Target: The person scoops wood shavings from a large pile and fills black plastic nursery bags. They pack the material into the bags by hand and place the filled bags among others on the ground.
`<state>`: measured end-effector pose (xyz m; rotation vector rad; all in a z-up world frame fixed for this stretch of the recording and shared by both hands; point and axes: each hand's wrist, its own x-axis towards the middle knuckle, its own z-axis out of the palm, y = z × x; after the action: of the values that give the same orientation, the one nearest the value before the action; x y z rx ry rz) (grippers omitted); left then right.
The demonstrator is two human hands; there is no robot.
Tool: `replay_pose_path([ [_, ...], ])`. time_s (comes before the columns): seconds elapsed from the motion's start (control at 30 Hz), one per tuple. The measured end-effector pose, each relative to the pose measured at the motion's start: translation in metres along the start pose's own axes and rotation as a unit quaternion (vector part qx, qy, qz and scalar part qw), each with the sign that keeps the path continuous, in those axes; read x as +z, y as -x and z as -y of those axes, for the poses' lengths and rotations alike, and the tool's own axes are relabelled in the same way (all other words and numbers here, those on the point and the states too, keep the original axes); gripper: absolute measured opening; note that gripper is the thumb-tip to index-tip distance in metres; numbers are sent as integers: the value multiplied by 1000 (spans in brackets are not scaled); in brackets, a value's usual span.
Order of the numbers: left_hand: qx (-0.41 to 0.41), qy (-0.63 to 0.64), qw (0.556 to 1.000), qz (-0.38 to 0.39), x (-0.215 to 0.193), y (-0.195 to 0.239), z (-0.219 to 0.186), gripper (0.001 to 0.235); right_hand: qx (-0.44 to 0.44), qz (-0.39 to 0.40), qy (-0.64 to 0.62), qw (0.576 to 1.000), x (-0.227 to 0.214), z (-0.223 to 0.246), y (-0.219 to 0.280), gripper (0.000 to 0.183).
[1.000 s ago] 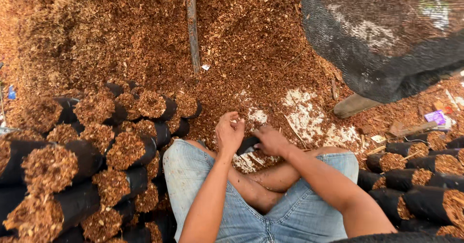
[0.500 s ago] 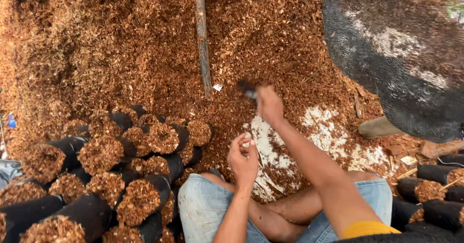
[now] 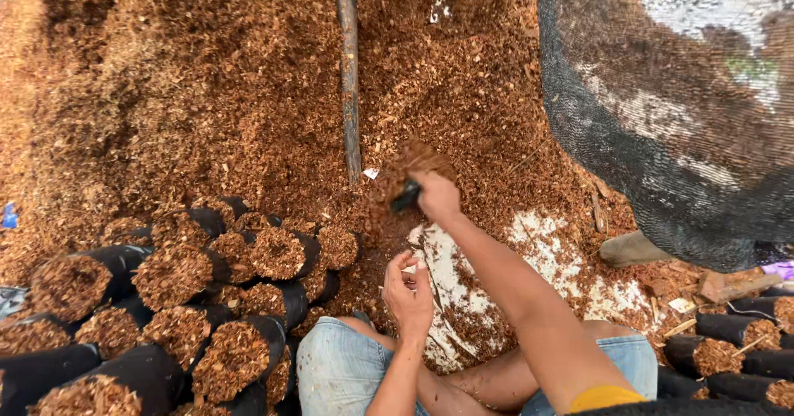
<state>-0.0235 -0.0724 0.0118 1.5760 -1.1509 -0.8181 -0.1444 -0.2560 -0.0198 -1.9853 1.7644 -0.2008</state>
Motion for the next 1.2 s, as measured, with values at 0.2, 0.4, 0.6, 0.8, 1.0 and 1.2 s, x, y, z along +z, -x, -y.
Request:
replay_pose_path([
  [0.2,-12,1,999,34,4,-2,1,26,-159,-81,5,984,-30,-29,115,65],
  [0.4,-36,-109,956,269,2,8,-18,51,-454,124,63,880,40,-121,196,63],
  [0.6,-14,-235,874,426,-6,18,-16,91,-36,19,4,999,4,-66,170,17],
  [0.8,23,-310,865,393,6,21,19,34,-6,155,-119,981,14,-81,238,11],
  [1.0,-70,-102,865,486,13,33,26,10,171,-101,-54,979,1,-64,281,63],
  [1.2,-165,-2,873,460,-13,51,-8,16,147,83,-536,827,8,-3,309,52],
])
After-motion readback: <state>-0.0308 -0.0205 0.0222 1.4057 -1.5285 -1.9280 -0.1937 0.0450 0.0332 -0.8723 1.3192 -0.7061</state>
